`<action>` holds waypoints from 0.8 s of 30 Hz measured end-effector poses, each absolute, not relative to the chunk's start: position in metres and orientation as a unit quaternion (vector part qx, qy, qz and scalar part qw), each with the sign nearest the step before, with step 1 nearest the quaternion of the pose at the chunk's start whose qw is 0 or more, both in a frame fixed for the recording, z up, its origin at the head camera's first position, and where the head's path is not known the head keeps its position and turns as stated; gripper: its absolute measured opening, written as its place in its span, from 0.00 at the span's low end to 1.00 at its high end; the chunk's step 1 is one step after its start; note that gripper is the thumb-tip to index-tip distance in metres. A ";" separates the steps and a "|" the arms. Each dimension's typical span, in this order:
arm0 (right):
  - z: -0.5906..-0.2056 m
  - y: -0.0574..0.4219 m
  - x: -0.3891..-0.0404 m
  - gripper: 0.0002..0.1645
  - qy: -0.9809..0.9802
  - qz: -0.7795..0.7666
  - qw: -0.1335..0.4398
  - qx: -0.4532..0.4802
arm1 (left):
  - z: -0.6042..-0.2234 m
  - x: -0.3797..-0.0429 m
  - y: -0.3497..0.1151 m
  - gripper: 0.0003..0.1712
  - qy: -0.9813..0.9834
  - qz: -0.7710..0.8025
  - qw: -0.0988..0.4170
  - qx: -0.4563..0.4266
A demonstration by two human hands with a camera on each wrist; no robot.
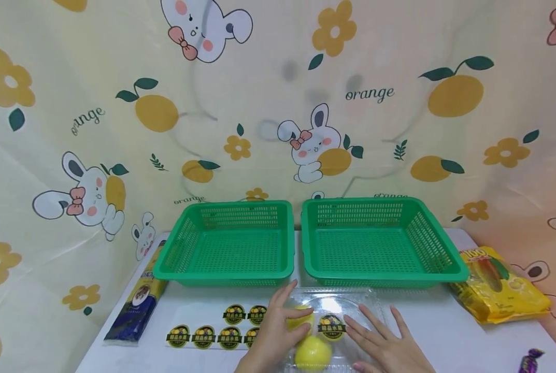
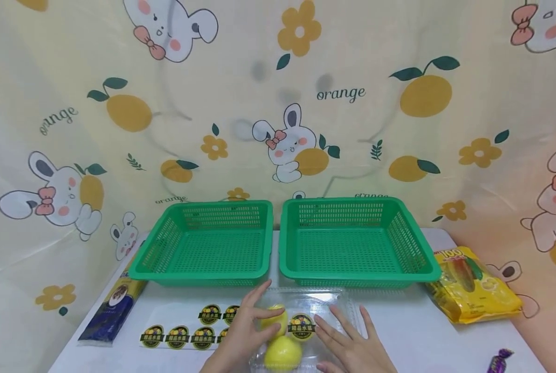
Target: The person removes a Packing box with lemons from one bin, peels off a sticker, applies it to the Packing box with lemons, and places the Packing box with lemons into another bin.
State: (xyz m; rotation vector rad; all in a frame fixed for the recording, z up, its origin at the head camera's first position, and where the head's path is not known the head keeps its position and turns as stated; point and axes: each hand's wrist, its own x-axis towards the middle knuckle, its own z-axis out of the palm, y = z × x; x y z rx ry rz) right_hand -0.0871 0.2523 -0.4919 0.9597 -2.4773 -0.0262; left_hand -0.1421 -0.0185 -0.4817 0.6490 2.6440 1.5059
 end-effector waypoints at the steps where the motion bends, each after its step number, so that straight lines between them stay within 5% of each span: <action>1: -0.491 0.254 -0.087 0.32 -0.904 -0.005 0.241 0.352 | -0.482 -0.143 -0.019 0.17 0.843 0.493 0.024 0.214; 10: -0.477 0.274 -0.099 0.26 -0.884 0.269 0.129 0.361 | -0.478 -0.148 -0.040 0.42 0.807 0.527 0.075 0.256; 16: -0.460 0.301 -0.102 0.19 -0.882 0.422 0.008 0.211 | -0.472 -0.149 -0.049 0.49 0.811 0.531 0.095 0.226; 24: -0.468 0.340 -0.110 0.17 -0.774 0.626 0.101 -0.008 | -0.472 -0.149 -0.060 0.49 0.809 0.547 0.132 0.169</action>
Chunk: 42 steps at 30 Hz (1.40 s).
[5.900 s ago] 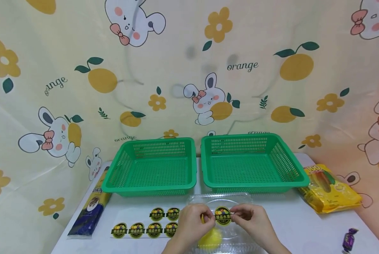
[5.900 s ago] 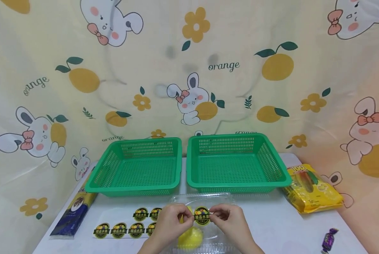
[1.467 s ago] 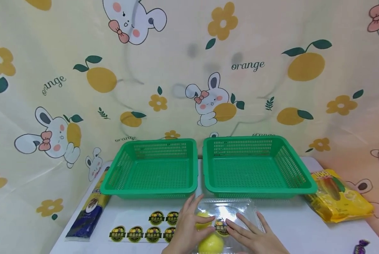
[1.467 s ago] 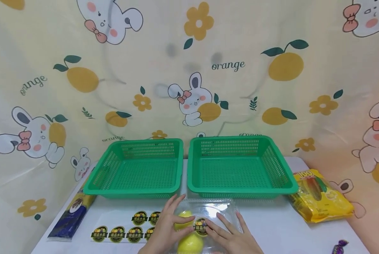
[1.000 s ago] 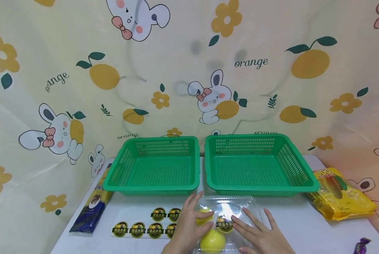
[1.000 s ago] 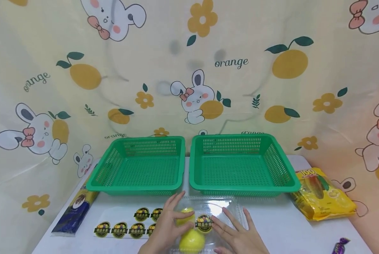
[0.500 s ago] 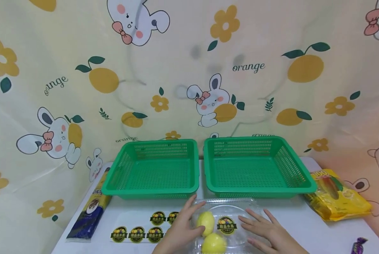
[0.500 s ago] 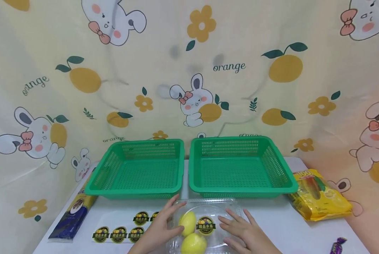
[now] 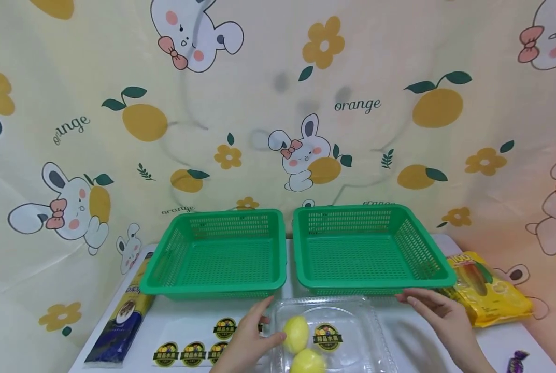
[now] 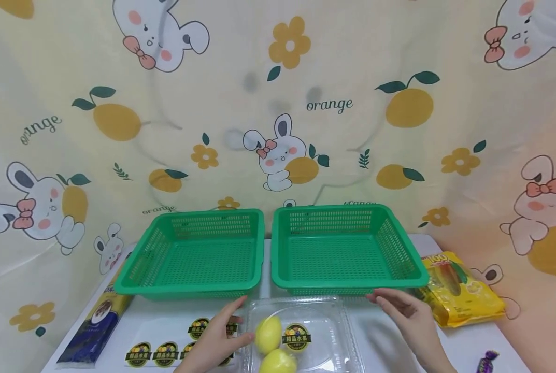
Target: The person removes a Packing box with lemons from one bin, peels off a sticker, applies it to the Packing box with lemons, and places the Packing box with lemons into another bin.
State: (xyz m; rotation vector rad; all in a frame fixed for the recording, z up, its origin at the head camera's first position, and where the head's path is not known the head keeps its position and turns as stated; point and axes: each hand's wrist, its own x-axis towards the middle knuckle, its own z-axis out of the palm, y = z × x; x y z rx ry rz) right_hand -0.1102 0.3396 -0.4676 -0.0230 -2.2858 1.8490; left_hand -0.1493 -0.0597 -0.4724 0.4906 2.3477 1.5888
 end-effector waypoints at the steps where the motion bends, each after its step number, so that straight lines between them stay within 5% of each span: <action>1: -0.469 0.345 -0.111 0.16 -0.743 0.656 0.123 -0.041 | -0.473 -0.149 -0.060 0.49 0.808 0.549 0.136 0.168; 6: -0.474 0.364 -0.120 0.11 -0.586 0.757 0.228 -0.178 | -0.471 -0.148 -0.059 0.48 0.786 0.575 0.158 0.161; 12: -0.475 0.368 -0.133 0.19 -0.519 0.760 0.266 -0.288 | -0.474 -0.150 -0.060 0.49 0.760 0.599 0.201 0.150; 18: -0.485 0.368 -0.143 0.21 -0.516 0.762 0.259 -0.293 | -0.489 -0.145 -0.068 0.54 0.726 0.623 0.254 0.139; 28: -0.486 0.365 -0.152 0.21 -0.480 0.774 0.316 -0.266 | -0.482 -0.140 -0.060 0.46 0.705 0.660 0.249 0.070; 42: -0.491 0.369 -0.153 0.25 -0.512 0.756 0.309 -0.267 | -0.456 -0.134 -0.068 0.48 0.704 0.664 0.243 0.068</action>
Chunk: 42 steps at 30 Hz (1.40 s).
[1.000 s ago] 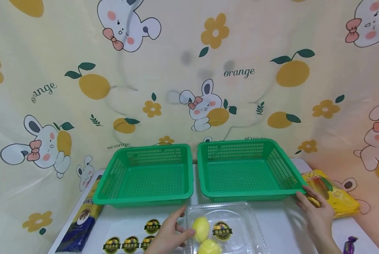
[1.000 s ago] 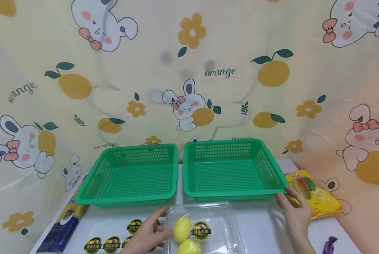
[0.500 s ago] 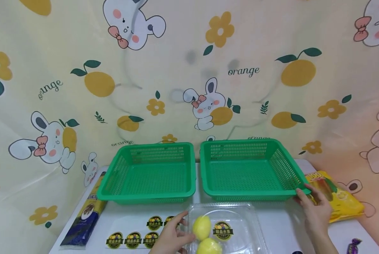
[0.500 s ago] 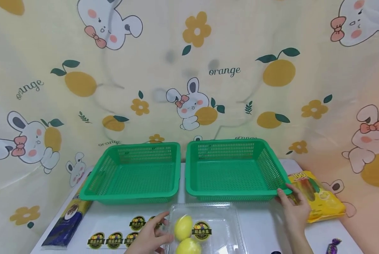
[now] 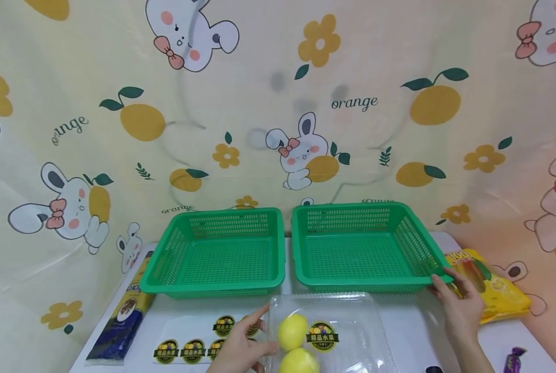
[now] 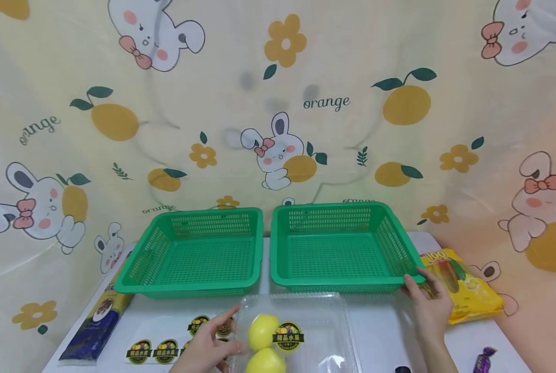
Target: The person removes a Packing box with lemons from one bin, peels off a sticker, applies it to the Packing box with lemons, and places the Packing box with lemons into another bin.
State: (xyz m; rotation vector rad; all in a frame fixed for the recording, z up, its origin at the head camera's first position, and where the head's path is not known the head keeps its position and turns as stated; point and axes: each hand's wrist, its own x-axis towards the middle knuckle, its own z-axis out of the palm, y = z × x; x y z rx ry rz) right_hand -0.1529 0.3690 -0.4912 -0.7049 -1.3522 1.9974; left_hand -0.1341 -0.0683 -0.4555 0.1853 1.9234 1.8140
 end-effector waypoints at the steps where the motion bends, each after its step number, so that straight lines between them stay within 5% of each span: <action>1: -0.490 0.369 -0.153 0.25 -0.509 0.758 0.309 -0.268 | -0.448 -0.135 -0.068 0.48 0.706 0.663 0.237 0.073; 12: -0.490 0.370 -0.150 0.22 -0.516 0.756 0.312 -0.254 | -0.378 -0.204 -0.024 0.47 0.738 0.637 0.154 0.161; 24: -0.489 0.371 -0.147 0.25 -0.539 0.744 0.303 -0.252 | -0.379 -0.302 0.069 0.47 0.712 0.653 0.212 0.146; 31: -0.486 0.373 -0.147 0.23 -0.521 0.758 0.309 -0.244 | -0.402 -0.322 0.097 0.47 0.716 0.631 0.290 0.072; 42: -0.486 0.370 -0.144 0.22 -0.563 0.729 0.295 -0.254 | -0.411 -0.346 0.119 0.48 0.724 0.597 0.344 0.023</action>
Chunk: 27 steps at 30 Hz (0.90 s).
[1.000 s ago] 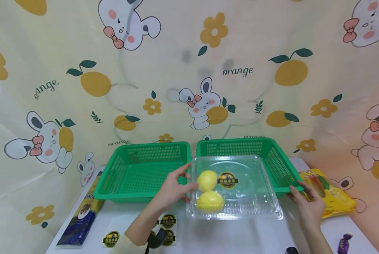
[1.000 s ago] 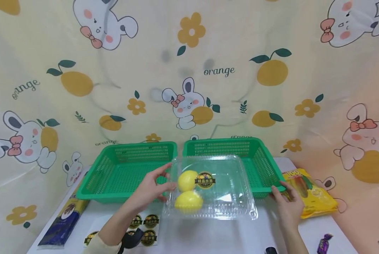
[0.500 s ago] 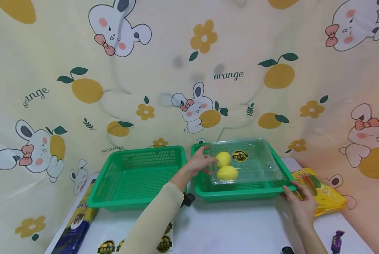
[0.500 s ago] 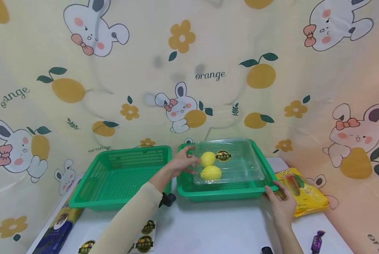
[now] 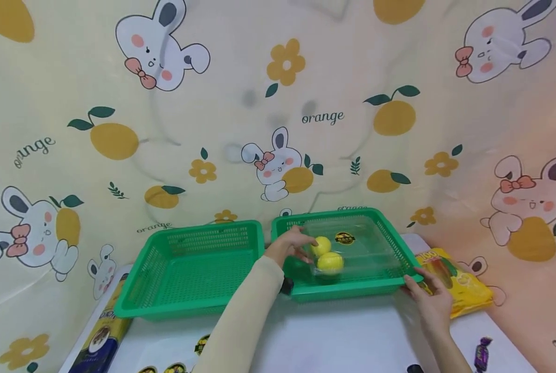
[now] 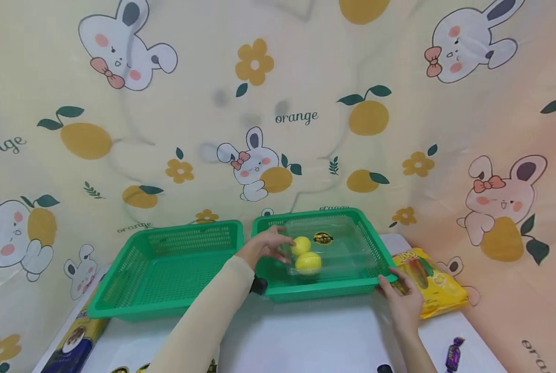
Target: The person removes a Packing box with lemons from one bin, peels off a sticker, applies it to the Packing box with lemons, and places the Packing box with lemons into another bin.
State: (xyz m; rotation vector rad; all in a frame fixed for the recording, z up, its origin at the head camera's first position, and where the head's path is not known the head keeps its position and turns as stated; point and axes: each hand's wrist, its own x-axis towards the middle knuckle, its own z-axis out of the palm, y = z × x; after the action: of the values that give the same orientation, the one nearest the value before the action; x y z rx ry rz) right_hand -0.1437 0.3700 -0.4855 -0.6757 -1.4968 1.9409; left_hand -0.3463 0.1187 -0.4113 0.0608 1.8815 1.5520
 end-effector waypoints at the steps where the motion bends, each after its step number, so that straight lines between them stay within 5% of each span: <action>1: -0.486 0.369 -0.143 0.22 -0.566 0.729 0.293 -0.251 | -0.412 -0.349 0.119 0.47 0.723 0.596 0.349 0.021; 18: -0.485 0.359 -0.142 0.31 -0.591 0.717 0.248 -0.273 | -0.436 -0.360 0.101 0.49 0.665 0.648 0.371 0.001; 27: -0.478 0.361 -0.140 0.27 -0.567 0.733 0.283 -0.246 | -0.435 -0.359 0.107 0.49 0.678 0.642 0.357 0.026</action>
State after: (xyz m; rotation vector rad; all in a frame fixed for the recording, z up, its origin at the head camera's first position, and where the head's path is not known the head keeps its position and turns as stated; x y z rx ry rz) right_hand -0.1401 0.3606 -0.4784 -0.6581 -1.5189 1.9639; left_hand -0.3588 0.1072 -0.4349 0.0671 1.7496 1.6583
